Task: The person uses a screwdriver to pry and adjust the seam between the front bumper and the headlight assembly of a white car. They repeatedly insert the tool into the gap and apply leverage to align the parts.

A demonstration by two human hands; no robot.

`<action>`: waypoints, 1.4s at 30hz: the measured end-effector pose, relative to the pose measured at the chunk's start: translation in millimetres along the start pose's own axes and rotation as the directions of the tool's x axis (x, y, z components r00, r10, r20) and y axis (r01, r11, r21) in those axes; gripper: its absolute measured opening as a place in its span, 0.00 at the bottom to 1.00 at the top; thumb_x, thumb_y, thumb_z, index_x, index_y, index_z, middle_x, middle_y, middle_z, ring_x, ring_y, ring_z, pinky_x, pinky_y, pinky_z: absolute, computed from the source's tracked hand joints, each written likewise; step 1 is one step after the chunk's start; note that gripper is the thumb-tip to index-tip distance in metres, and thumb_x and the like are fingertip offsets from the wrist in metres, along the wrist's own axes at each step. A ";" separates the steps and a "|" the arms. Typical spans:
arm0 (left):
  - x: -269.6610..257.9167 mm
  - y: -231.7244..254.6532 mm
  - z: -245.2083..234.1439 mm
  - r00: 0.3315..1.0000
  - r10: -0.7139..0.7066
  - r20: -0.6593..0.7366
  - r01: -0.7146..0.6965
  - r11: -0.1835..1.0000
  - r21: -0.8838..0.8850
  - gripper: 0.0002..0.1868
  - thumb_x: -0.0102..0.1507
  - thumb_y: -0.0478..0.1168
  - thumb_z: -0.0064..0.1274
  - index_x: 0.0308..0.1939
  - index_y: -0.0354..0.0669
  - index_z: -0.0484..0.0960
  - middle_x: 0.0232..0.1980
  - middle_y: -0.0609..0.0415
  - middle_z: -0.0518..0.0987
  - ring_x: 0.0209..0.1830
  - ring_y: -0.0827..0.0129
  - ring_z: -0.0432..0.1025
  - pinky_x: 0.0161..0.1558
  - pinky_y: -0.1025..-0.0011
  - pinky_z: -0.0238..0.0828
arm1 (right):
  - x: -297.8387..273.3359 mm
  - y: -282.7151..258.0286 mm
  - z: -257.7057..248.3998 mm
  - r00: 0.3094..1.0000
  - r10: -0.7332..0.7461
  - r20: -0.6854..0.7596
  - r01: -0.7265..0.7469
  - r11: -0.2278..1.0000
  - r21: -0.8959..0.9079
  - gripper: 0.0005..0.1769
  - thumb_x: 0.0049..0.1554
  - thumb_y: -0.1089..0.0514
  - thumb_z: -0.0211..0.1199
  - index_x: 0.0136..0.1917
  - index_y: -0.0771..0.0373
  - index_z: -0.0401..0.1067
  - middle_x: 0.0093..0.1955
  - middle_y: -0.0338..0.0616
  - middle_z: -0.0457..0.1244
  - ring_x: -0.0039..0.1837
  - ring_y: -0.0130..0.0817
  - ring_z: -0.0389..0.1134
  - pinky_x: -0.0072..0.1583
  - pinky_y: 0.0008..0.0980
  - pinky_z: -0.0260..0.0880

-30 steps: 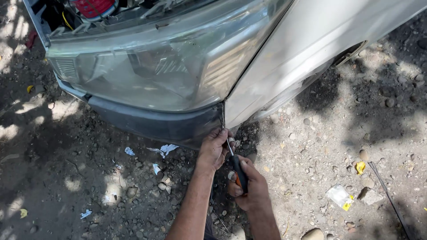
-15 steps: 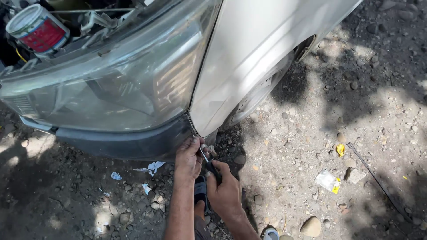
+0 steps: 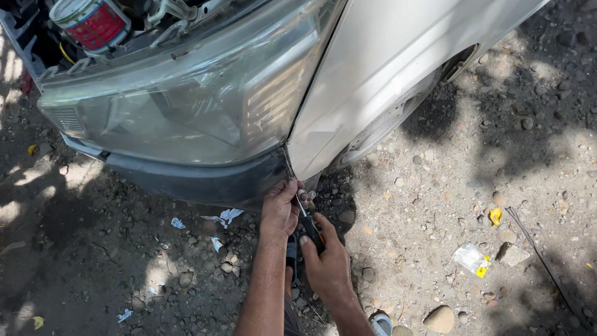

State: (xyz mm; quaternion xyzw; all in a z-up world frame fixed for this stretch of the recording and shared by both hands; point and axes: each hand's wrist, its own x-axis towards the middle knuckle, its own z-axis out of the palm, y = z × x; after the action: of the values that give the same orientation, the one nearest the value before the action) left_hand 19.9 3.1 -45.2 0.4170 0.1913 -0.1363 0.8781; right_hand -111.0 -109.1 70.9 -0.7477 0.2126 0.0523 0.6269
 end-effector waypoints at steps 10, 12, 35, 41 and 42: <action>-26.3 25.3 2.8 0.977 -0.177 0.122 0.173 0.984 0.039 0.12 0.67 0.39 0.48 0.46 0.35 0.83 0.37 0.50 0.80 0.35 0.66 0.77 0.39 0.67 0.80 | 18.1 44.6 23.9 0.990 -0.117 -0.075 0.126 0.983 0.133 0.24 0.61 0.58 0.59 0.70 0.61 0.66 0.40 0.44 0.68 0.38 0.28 0.65 0.39 0.35 0.69; -11.7 12.4 -11.9 0.984 -0.140 0.110 0.143 0.990 -0.018 0.09 0.71 0.38 0.50 0.45 0.35 0.81 0.37 0.54 0.80 0.33 0.69 0.75 0.35 0.67 0.78 | 23.2 50.0 25.1 0.907 0.263 0.329 -0.421 0.581 0.697 0.23 0.62 0.57 0.52 0.70 0.57 0.70 0.31 0.40 0.61 0.27 0.28 0.58 0.30 0.32 0.56; -3.7 0.2 -11.0 0.994 -0.037 0.105 0.039 0.999 -0.015 0.07 0.70 0.38 0.54 0.43 0.36 0.82 0.37 0.52 0.80 0.33 0.67 0.76 0.33 0.68 0.77 | 18.9 48.9 6.4 0.850 0.158 0.503 -0.526 0.329 0.785 0.28 0.63 0.48 0.55 0.73 0.59 0.69 0.32 0.38 0.63 0.27 0.25 0.59 0.31 0.27 0.61; -9.2 -2.7 -0.7 0.998 -0.055 -0.004 0.055 0.996 -0.070 0.06 0.67 0.38 0.55 0.39 0.39 0.81 0.35 0.54 0.81 0.32 0.67 0.76 0.32 0.66 0.77 | 10.6 16.0 -5.4 0.976 0.178 0.129 -0.209 0.934 0.290 0.31 0.61 0.49 0.56 0.75 0.59 0.67 0.40 0.45 0.67 0.34 0.28 0.66 0.36 0.31 0.67; -6.1 -0.9 -0.8 1.000 -0.028 0.007 0.029 0.997 -0.066 0.06 0.68 0.38 0.54 0.40 0.39 0.81 0.35 0.54 0.81 0.32 0.68 0.76 0.32 0.66 0.76 | 6.1 -4.0 -3.8 0.999 -0.053 0.005 0.052 0.970 -0.238 0.34 0.57 0.51 0.58 0.77 0.55 0.62 0.46 0.47 0.69 0.39 0.31 0.73 0.41 0.36 0.75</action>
State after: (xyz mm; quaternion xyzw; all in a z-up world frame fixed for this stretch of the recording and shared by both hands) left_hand 13.9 3.7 -43.6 0.3844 0.1990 -0.1437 0.8899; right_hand -104.7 -113.8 73.3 -0.8230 0.1854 0.0601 0.5336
